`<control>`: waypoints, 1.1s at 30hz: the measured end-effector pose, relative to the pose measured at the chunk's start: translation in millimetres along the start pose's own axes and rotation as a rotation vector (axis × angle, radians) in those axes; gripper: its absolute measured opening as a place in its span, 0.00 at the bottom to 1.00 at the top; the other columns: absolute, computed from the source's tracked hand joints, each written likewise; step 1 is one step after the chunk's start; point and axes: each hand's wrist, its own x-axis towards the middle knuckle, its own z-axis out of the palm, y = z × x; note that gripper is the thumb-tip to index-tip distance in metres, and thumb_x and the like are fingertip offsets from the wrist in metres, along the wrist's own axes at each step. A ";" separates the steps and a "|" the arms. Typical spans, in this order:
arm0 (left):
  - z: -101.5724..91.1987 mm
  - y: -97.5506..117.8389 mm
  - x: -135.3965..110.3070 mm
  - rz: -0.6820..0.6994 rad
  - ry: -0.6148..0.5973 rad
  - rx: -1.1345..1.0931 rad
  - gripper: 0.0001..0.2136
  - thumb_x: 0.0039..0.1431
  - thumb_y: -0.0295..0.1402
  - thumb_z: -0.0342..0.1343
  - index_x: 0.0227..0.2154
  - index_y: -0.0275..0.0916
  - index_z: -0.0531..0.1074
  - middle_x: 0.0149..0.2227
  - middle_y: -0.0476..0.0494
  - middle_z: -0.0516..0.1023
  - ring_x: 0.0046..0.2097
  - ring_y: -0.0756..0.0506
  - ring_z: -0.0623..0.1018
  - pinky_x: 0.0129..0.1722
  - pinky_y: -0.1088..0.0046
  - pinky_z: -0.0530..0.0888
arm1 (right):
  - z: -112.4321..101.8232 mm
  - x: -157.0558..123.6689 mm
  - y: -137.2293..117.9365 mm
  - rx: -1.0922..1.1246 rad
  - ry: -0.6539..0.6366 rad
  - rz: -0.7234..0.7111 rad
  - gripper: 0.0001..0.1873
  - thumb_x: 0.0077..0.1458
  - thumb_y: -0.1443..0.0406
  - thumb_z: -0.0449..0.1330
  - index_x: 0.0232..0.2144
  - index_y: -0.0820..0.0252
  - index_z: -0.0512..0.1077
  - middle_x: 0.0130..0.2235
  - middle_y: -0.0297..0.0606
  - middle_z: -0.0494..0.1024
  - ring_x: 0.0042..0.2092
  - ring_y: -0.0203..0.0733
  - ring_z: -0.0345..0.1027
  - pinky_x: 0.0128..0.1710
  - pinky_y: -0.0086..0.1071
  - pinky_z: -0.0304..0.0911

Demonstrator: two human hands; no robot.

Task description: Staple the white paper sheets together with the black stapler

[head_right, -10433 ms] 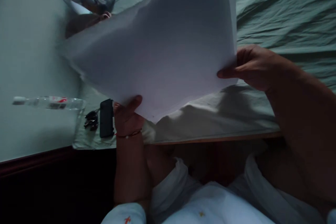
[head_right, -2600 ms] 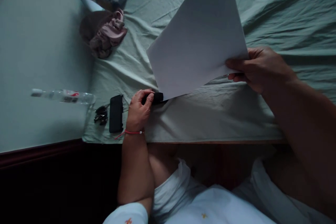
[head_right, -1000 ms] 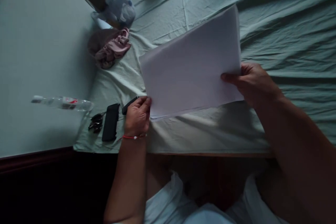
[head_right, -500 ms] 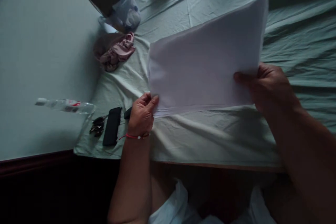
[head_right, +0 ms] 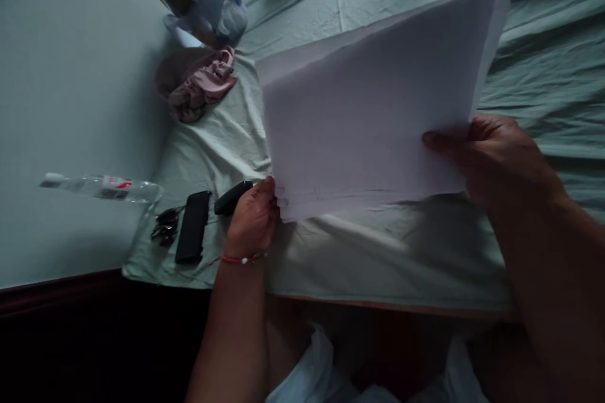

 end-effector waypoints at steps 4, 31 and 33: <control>-3.0 -3.8 3.7 0.061 0.081 0.015 0.24 0.41 0.53 0.75 0.25 0.37 0.74 0.21 0.55 0.67 0.22 0.55 0.63 0.21 0.79 0.61 | 1.8 -3.3 -4.1 -0.002 0.012 0.005 0.04 0.44 0.67 0.63 0.28 0.56 0.74 0.28 0.31 0.71 0.23 0.27 0.60 0.21 0.26 0.56; -10.3 13.0 -5.0 0.397 0.080 -0.172 0.18 0.33 0.18 0.67 0.30 0.43 0.75 0.26 0.57 0.72 0.30 0.54 0.70 0.35 0.79 0.69 | 2.2 -3.9 3.2 0.069 -0.189 -0.256 0.09 0.39 0.63 0.65 0.27 0.57 0.71 0.37 0.32 0.73 0.42 0.39 0.69 0.45 0.37 0.63; -9.0 15.0 -8.5 0.475 0.095 -0.150 0.19 0.35 0.20 0.69 0.31 0.46 0.75 0.28 0.56 0.73 0.32 0.52 0.72 0.39 0.75 0.71 | 0.6 -6.4 2.3 -0.016 -0.131 -0.265 0.10 0.39 0.59 0.65 0.25 0.55 0.70 0.37 0.32 0.72 0.43 0.41 0.68 0.45 0.36 0.64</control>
